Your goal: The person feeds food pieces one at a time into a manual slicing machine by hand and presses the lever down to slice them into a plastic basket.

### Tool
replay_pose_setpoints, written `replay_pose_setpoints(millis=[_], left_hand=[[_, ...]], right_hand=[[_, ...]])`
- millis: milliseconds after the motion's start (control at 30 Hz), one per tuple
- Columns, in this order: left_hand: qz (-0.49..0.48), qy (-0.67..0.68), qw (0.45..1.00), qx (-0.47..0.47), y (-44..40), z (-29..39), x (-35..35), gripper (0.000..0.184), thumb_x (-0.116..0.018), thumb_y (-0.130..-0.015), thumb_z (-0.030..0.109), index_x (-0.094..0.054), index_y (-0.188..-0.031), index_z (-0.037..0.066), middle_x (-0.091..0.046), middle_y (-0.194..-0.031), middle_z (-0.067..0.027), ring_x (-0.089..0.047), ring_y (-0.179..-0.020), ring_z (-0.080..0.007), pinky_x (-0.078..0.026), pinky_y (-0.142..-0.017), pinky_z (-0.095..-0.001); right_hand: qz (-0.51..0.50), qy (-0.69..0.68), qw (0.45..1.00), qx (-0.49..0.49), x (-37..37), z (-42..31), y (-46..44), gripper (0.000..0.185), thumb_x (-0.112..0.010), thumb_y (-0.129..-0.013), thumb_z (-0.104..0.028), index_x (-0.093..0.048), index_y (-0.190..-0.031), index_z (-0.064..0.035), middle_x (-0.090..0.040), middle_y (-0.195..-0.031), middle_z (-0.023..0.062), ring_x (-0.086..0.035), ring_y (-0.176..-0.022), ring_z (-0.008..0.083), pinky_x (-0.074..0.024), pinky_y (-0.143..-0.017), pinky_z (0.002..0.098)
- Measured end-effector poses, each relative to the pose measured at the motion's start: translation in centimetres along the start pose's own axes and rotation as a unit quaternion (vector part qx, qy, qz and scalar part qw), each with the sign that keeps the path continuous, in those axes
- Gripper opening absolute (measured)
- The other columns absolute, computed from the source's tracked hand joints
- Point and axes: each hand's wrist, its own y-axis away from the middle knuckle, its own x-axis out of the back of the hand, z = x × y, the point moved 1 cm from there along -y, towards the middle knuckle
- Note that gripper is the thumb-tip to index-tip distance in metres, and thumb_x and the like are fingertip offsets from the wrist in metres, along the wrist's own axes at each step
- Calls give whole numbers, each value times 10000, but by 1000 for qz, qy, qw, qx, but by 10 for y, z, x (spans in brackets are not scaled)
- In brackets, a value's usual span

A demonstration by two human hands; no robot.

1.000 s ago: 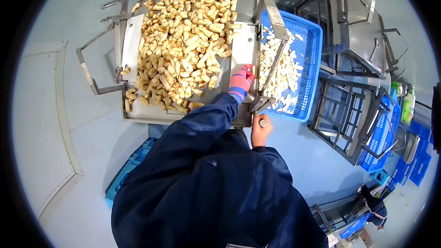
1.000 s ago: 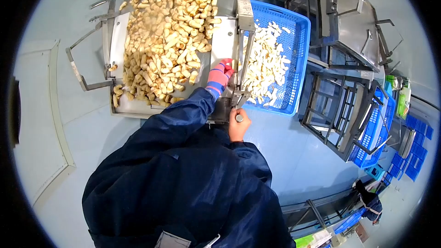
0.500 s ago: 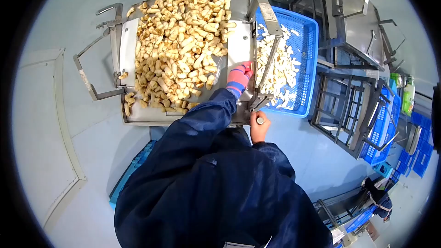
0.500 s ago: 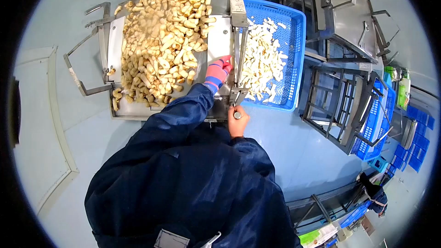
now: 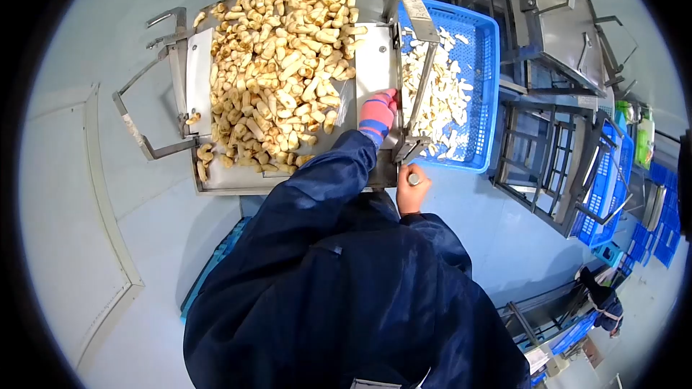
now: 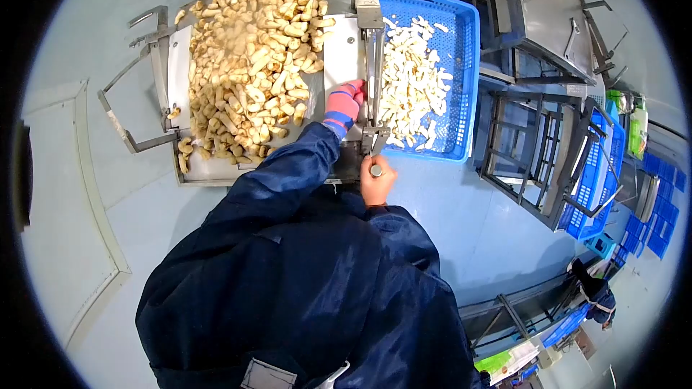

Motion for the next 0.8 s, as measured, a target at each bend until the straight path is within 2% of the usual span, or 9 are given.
replay_pose_setpoints(millis=[133,167,267,300,400,500,533,700,800], left_hand=[[35,-33,999,-3,-1,7,3,293,-572,-800,84,-586,-1090,48,-640,-906,-148,-608,-814,-316,-483,-745,-365],[67,-42,996,-43,-2,4,-4,218,-546,-803,61,-600,-1011,26,-640,-847,-151,-607,-742,-294,-488,-675,-363],[1,221,961,165,-10,16,-6,203,-561,-811,72,-598,-1006,27,-639,-817,-121,-604,-702,-222,-488,-648,-322],[-22,255,960,113,-11,25,1,192,-538,-862,53,-585,-1048,39,-613,-802,-16,-568,-675,-102,-479,-622,-241],[-37,146,988,-44,-11,57,25,200,-554,-845,40,-588,-1043,38,-619,-811,-34,-582,-700,-120,-483,-624,-248],[58,-297,945,-126,-40,11,64,293,-592,-784,94,-562,-1074,72,-566,-1036,-151,-592,-861,-285,-506,-763,-351],[26,-391,918,-58,-47,10,78,344,-572,-787,132,-529,-1122,69,-566,-1052,-157,-592,-887,-297,-495,-791,-367],[-16,-435,889,-143,-66,-54,74,358,-575,-791,189,-541,-1131,85,-573,-1065,-153,-585,-898,-305,-486,-790,-369],[-36,-221,974,-39,-48,8,94,341,-588,-808,174,-557,-1136,90,-605,-1009,-106,-606,-868,-261,-502,-735,-327]], right_hand=[[-16,-17,999,-25,-6,17,5,269,-605,-810,-93,-460,-603,0,-419,-499,25,-374,-498,86,-316,-452,291],[-12,-34,999,-23,-6,19,5,261,-603,-811,-96,-471,-606,-2,-421,-499,28,-376,-496,89,-317,-453,292],[-33,-18,999,-19,-3,20,4,261,-603,-814,-99,-475,-607,-7,-426,-503,26,-379,-501,85,-322,-455,291],[-30,4,999,-11,-2,18,3,210,-630,-781,-104,-517,-640,2,-449,-504,126,-408,-460,147,-373,-464,325],[-26,-27,999,-26,-3,21,4,212,-630,-781,-104,-513,-638,1,-456,-510,128,-407,-458,157,-375,-465,326],[-25,-20,999,-20,-3,20,2,214,-626,-781,-104,-512,-634,2,-455,-513,139,-410,-453,168,-378,-467,331],[-23,-17,999,-18,-4,19,3,216,-626,-781,-104,-511,-632,2,-455,-513,142,-411,-450,171,-377,-466,332],[-13,-4,1000,-3,-2,15,3,226,-632,-776,-109,-505,-620,-4,-461,-506,153,-431,-429,214,-380,-463,345],[-15,-3,1000,-14,-1,8,-1,227,-633,-776,-107,-506,-614,-11,-462,-501,150,-445,-421,222,-383,-462,349]])
